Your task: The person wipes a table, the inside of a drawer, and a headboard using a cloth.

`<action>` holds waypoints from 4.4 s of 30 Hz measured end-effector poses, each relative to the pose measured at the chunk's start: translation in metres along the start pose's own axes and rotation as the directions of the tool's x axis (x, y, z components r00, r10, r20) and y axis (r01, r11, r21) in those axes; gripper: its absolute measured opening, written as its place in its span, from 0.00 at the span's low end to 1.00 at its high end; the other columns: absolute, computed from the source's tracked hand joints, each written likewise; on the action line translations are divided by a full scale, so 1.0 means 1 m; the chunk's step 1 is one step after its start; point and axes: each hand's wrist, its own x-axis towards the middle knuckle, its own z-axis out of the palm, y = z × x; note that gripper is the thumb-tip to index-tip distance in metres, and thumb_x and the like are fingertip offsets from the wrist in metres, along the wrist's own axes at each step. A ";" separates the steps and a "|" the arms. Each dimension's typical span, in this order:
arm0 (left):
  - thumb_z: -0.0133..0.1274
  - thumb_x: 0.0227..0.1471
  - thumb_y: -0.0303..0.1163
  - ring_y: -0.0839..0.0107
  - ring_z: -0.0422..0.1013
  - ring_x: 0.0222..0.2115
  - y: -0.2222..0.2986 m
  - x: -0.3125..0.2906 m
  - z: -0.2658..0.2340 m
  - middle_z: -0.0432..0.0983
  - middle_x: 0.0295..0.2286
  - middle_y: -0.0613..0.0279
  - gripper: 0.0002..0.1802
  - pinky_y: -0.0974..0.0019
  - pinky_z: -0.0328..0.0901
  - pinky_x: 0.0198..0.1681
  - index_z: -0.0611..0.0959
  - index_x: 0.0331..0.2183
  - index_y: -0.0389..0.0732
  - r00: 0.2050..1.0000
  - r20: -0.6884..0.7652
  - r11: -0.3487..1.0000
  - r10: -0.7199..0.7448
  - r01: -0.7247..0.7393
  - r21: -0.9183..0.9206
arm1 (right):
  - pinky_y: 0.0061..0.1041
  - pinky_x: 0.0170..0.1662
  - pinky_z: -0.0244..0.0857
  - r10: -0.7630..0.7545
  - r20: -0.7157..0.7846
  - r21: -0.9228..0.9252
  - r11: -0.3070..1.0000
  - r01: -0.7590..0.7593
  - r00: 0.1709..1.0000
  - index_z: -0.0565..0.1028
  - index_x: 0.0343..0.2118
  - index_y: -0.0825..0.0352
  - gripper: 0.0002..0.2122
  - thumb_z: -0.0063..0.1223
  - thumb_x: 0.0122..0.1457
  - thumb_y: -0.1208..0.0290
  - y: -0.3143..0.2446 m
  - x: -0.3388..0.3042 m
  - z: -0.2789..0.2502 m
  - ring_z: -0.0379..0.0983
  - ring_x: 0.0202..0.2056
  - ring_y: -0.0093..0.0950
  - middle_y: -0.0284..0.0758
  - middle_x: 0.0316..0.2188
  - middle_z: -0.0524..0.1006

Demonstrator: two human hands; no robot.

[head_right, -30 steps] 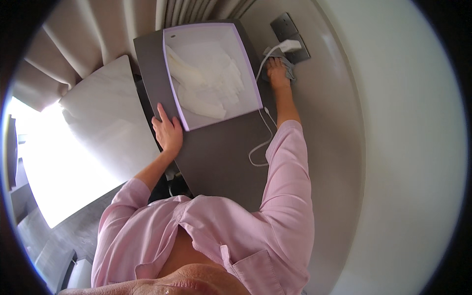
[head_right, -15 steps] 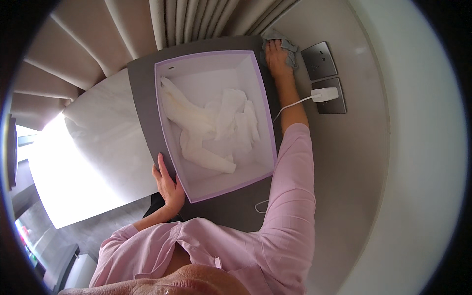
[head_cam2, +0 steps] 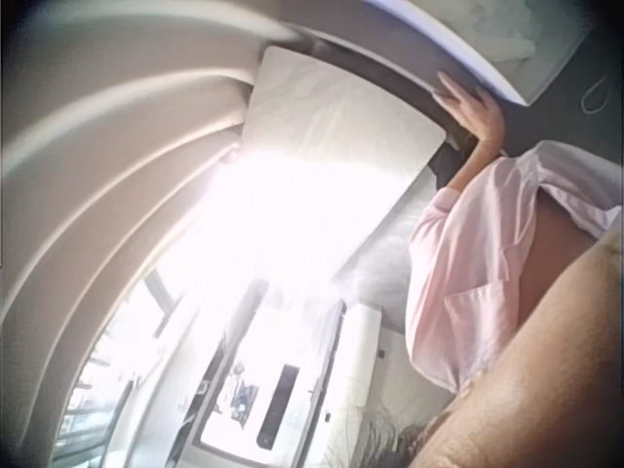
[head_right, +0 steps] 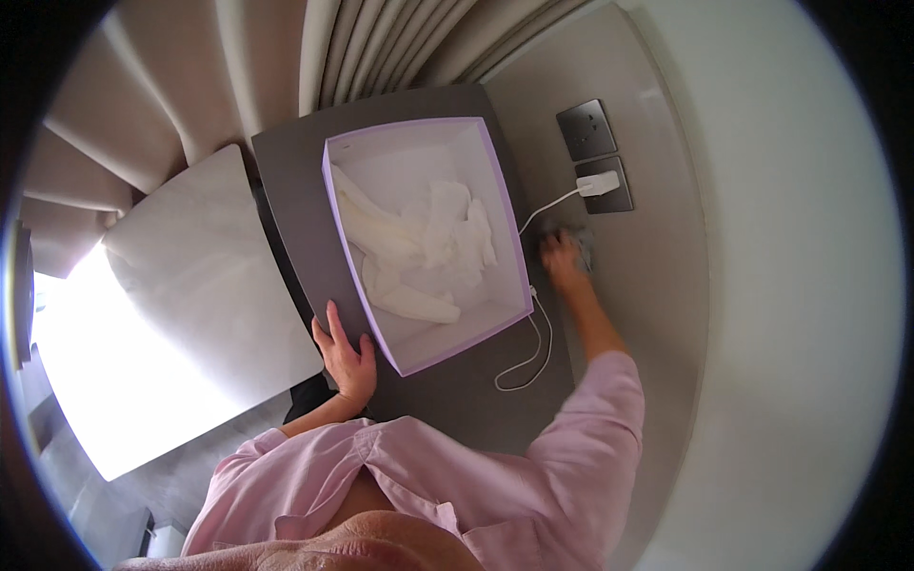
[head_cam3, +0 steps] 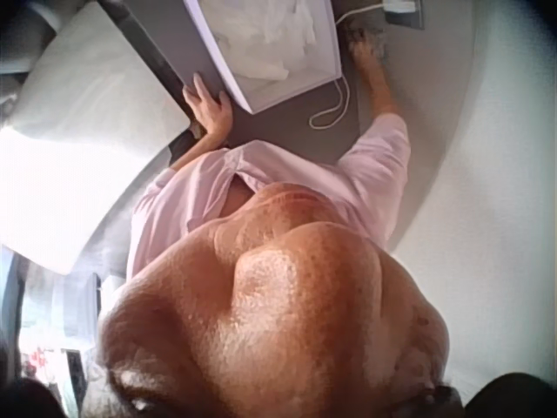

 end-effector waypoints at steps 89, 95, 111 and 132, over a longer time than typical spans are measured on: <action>0.49 0.43 0.42 0.47 0.55 0.49 -0.244 -0.289 -0.101 0.56 0.48 0.37 0.37 0.57 0.48 0.55 0.59 0.51 0.31 0.953 0.302 0.890 0.000 -0.138 0.435 | 0.37 0.54 0.47 0.845 -0.489 0.130 0.316 -0.940 0.217 0.67 0.38 0.55 0.16 0.55 0.43 0.68 -0.068 -0.673 -0.250 0.59 0.48 0.26 0.25 0.42 0.66; 0.48 0.42 0.37 0.54 0.58 0.38 -0.315 -0.365 -0.142 0.59 0.37 0.46 0.25 0.60 0.51 0.41 0.63 0.41 0.34 0.770 0.530 0.854 -0.355 0.037 0.518 | 0.38 0.55 0.45 0.864 -0.503 0.192 0.099 -0.976 -0.011 0.67 0.39 0.56 0.17 0.55 0.43 0.70 -0.080 -0.763 -0.256 0.60 0.47 0.29 0.28 0.41 0.68; 0.45 0.44 0.23 0.84 0.58 0.16 -0.064 -0.445 0.111 0.61 0.16 0.72 0.05 0.79 0.52 0.14 0.74 0.28 0.37 0.424 0.824 0.877 0.376 -0.449 -0.169 | 0.35 0.54 0.46 0.796 -0.587 0.288 0.378 -0.880 0.149 0.66 0.39 0.54 0.18 0.56 0.43 0.69 -0.094 -0.789 -0.265 0.60 0.47 0.27 0.26 0.41 0.66; 0.49 0.43 0.29 0.51 0.53 0.52 0.332 -0.802 0.321 0.54 0.52 0.50 0.26 0.49 0.50 0.51 0.67 0.48 0.42 -0.889 0.265 -0.823 0.374 -0.450 -0.346 | 0.42 0.56 0.38 0.390 -0.376 0.774 -0.366 -0.517 -0.840 0.59 0.50 0.64 0.21 0.43 0.52 0.67 -0.202 -1.050 -0.141 0.48 0.54 0.45 0.45 0.53 0.53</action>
